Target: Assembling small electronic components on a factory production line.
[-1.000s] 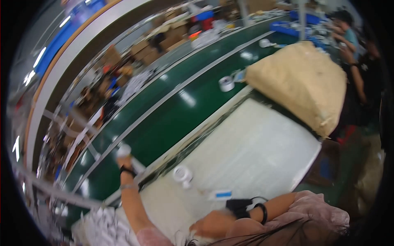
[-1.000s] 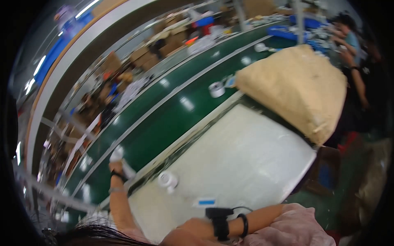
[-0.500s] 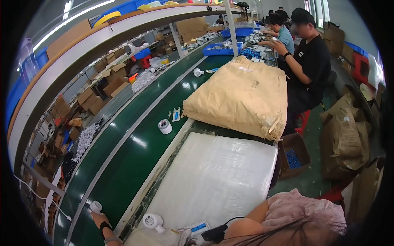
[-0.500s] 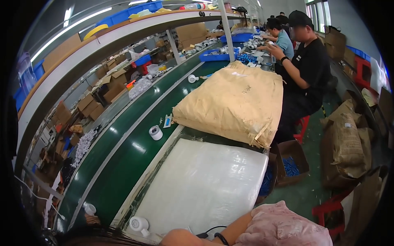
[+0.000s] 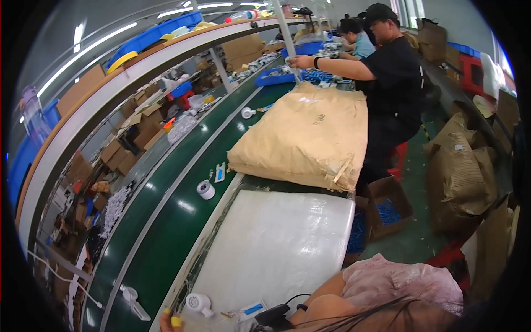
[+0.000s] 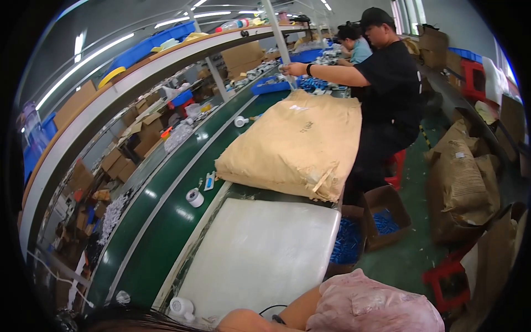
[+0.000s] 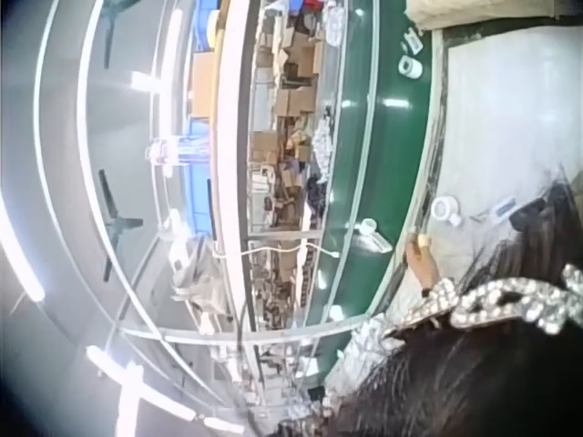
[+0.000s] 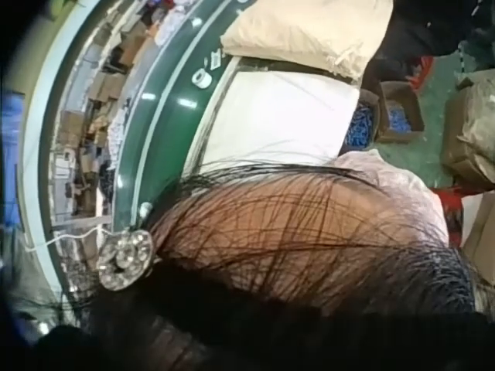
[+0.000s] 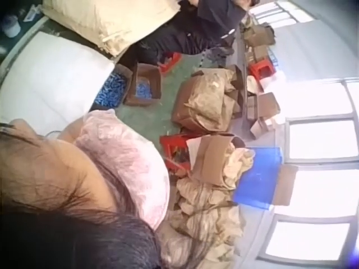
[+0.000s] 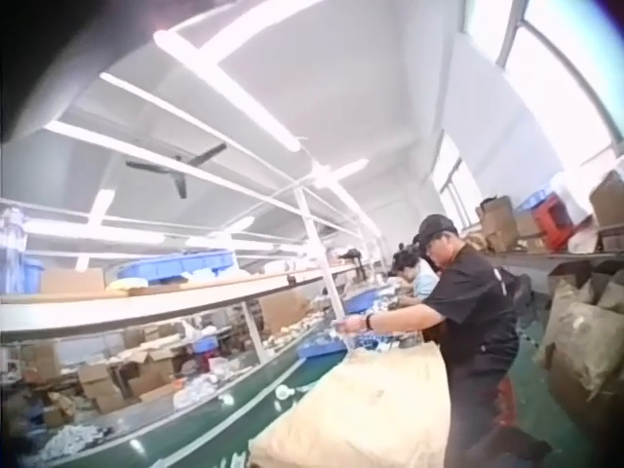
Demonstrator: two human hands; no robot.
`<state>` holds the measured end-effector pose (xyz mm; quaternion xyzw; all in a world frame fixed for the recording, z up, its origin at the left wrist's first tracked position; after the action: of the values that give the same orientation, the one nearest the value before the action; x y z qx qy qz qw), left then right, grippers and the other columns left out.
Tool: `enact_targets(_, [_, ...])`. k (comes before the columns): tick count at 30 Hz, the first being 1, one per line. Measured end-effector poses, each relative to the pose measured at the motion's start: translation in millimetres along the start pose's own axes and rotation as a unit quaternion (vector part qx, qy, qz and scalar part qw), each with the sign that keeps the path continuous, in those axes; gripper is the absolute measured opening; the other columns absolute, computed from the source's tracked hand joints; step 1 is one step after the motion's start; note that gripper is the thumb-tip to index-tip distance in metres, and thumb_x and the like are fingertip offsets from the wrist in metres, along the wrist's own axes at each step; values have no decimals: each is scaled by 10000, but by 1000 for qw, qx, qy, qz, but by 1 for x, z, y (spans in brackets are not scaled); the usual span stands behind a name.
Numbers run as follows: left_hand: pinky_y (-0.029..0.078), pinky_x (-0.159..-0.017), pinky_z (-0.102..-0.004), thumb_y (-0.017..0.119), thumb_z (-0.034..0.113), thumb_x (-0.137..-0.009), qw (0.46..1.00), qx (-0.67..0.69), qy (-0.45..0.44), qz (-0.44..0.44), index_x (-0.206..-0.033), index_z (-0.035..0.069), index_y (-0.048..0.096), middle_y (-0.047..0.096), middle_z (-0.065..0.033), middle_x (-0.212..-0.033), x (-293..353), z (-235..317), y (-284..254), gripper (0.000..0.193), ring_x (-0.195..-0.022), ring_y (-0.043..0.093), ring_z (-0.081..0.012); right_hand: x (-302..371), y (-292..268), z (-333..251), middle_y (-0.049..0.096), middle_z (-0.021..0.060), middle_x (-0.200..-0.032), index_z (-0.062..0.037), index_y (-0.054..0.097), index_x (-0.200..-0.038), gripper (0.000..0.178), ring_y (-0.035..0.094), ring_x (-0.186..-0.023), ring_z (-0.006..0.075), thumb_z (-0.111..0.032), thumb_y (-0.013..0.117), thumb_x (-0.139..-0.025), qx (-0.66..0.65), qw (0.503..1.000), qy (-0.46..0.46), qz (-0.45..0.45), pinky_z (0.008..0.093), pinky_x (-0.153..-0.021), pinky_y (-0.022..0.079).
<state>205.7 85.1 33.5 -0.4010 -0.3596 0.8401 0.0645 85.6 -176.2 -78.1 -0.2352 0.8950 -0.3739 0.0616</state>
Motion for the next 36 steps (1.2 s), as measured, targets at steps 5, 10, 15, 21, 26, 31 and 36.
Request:
enact_targets(5, [444, -939, -352, 537, 180, -957, 989, -48, -139, -5, -1239, -52, 516, 576, -177, -1209, 31, 29, 25, 366, -1087, 567, -271, 66, 25, 17, 651, 136, -930, -89, 597, -1035, 260, 651, -828, 301, -294, 538, -887, 16, 997, -61, -40, 419, -673, 512])
enact_targets(10, [441, -940, -359, 544, 179, -953, 849, -465, 217, -124, -1248, -53, 502, 572, -180, -1212, 68, 55, 84, 378, -1089, 565, -283, -22, 66, -47, 649, 134, -930, -89, 596, -1032, 258, 650, -829, 299, -294, 539, -886, 31, 991, -103, -78, 417, -675, 511])
enact_targets(15, [448, -910, -379, 540, 140, -936, 974, -62, -122, -178, -1272, -35, 472, 573, -208, -1138, 48, 68, 81, 385, -1034, 561, -339, -33, 88, -66, 647, 131, -930, -88, 596, -1030, 257, 649, -831, 297, -293, 541, -884, 44, 982, -147, -110, 415, -677, 511])
enact_targets(21, [446, -899, -401, 550, 112, -914, 957, 63, -208, -193, -1259, -25, 481, 558, -228, -1131, 49, 64, 85, 378, -1021, 549, -364, -35, 87, -73, 645, 128, -930, -88, 595, -1027, 256, 647, -833, 294, -293, 543, -883, 55, 973, -179, -136, 412, -680, 510])
enact_targets(26, [486, -823, -393, 656, 37, -758, 963, 101, -209, -134, -1106, 17, 572, 603, -157, -1060, 56, 52, 84, 359, -944, 587, -332, -43, 100, -83, 643, 126, -930, -87, 595, -1024, 255, 646, -834, 291, -292, 544, -881, 65, 967, -197, -147, 409, -682, 509])
enact_targets(31, [486, -803, -358, 644, 30, -777, 974, 89, -179, -108, -1062, 27, 596, 612, -134, -1043, 53, 55, 82, 290, -924, 588, -305, -43, 100, -87, 641, 123, -930, -86, 594, -1021, 254, 645, -836, 289, -292, 546, -880, 72, 964, -211, -148, 407, -684, 509])
enact_targets(36, [486, -796, -359, 653, 34, -772, 974, 91, -177, -110, -1064, 30, 596, 614, -131, -1052, 49, 60, 79, 297, -932, 583, -305, -43, 103, -93, 639, 121, -930, -86, 594, -1019, 253, 644, -838, 287, -291, 547, -879, 80, 960, -226, -147, 404, -686, 508])
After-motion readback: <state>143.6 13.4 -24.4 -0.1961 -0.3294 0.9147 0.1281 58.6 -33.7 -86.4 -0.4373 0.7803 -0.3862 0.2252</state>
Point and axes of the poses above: each hand's wrist, its own x-axis away from the middle knuckle, its own y-axis out of the palm, z = x × y, the point moved 10 cm from there along -x, towards the middle knuckle
